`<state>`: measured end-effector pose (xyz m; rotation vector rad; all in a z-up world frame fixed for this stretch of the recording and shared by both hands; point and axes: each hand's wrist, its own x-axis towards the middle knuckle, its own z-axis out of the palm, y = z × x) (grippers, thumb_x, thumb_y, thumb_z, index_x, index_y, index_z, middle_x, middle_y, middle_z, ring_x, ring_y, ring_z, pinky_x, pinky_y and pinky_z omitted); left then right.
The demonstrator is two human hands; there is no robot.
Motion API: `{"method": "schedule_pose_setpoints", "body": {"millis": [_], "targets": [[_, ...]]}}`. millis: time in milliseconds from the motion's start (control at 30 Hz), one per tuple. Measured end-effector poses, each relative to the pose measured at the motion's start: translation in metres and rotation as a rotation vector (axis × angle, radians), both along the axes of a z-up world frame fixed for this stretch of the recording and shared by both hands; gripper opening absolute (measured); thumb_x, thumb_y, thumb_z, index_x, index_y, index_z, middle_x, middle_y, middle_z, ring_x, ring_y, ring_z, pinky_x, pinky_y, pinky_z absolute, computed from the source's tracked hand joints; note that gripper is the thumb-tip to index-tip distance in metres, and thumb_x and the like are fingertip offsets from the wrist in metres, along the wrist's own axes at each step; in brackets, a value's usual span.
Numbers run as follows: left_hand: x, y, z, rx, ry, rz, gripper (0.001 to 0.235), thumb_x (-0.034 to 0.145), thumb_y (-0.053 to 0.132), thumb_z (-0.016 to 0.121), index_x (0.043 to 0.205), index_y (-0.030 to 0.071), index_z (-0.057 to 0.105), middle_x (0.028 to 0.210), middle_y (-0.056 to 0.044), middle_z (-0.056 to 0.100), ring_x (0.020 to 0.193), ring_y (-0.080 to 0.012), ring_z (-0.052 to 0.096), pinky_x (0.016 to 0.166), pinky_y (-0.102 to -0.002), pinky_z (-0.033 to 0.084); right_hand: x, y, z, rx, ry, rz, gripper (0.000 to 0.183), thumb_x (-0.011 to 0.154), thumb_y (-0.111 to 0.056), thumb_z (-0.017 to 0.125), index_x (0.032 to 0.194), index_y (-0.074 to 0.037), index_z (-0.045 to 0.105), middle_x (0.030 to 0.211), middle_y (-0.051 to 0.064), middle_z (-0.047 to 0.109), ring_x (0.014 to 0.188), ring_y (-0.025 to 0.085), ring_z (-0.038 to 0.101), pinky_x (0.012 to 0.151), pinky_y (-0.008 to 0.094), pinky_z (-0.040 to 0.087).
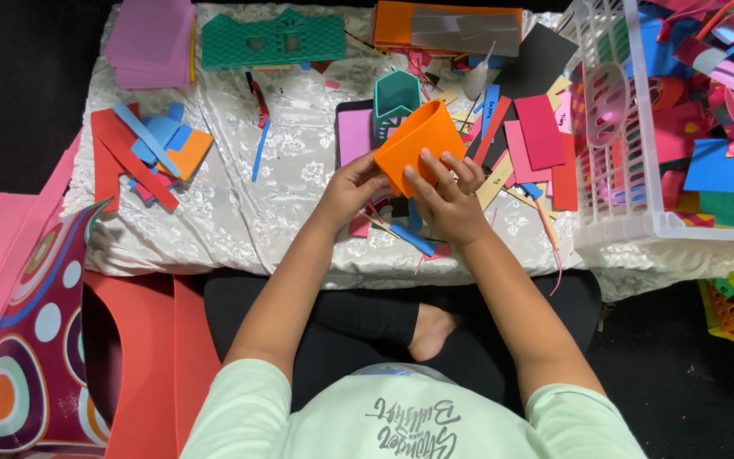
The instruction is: Assembling and decorating small paper or foam structures using glue and scissors
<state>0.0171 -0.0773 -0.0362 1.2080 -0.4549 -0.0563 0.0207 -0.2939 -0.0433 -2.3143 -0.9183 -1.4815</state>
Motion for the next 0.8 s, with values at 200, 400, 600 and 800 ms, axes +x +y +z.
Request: {"method": "schedule_pose_setpoints", "body": {"millis": [200, 400, 600, 800], "targets": [[0.0011, 0.0005, -0.0047, -0.059, 0.045, -0.039, 0.046, 0.102, 0.002, 0.065, 0.146, -0.001, 0.052, 0.139, -0.021, 0.061, 0.118, -0.0275, 0.066, 0.092, -0.049, 0.061, -0.0014, 0.0009, 0.0026, -0.035, 0.034, -0.022, 0.043, 0.104, -0.029, 0.055, 0.146, -0.034, 0.063, 0.148, -0.001, 0.054, 0.129, 0.027, 0.041, 0.106, 0.049, 0.022], [0.0028, 0.0003, -0.0077, -0.033, 0.095, -0.036, 0.045, 0.101, 0.003, 0.067, 0.144, -0.001, 0.054, 0.139, -0.02, 0.062, 0.116, -0.0279, 0.067, 0.09, -0.047, 0.062, -0.0028, -0.0006, 0.0018, -0.062, 0.086, -0.004, 0.042, 0.106, -0.031, 0.053, 0.147, -0.033, 0.061, 0.146, 0.0, 0.054, 0.13, 0.025, 0.037, 0.106, 0.048, 0.019], [0.0004, 0.0, -0.0015, -0.02, 0.116, -0.014, 0.044, 0.1, 0.003, 0.067, 0.143, -0.002, 0.055, 0.139, -0.021, 0.061, 0.116, -0.0286, 0.067, 0.089, -0.047, 0.063, -0.0032, -0.0007, 0.0029, -0.066, 0.112, 0.006, 0.042, 0.107, -0.033, 0.052, 0.149, -0.033, 0.06, 0.147, -0.001, 0.053, 0.131, 0.025, 0.036, 0.105, 0.048, 0.02], [0.0018, 0.0012, -0.0018, -0.031, 0.132, -0.008, 0.044, 0.1, 0.003, 0.068, 0.143, -0.001, 0.055, 0.138, -0.019, 0.063, 0.116, -0.0286, 0.068, 0.088, -0.046, 0.063, -0.0027, -0.0006, 0.0033, -0.066, 0.136, 0.035, 0.042, 0.108, -0.036, 0.05, 0.149, -0.032, 0.06, 0.147, 0.002, 0.054, 0.131, 0.024, 0.037, 0.106, 0.048, 0.019]]}}
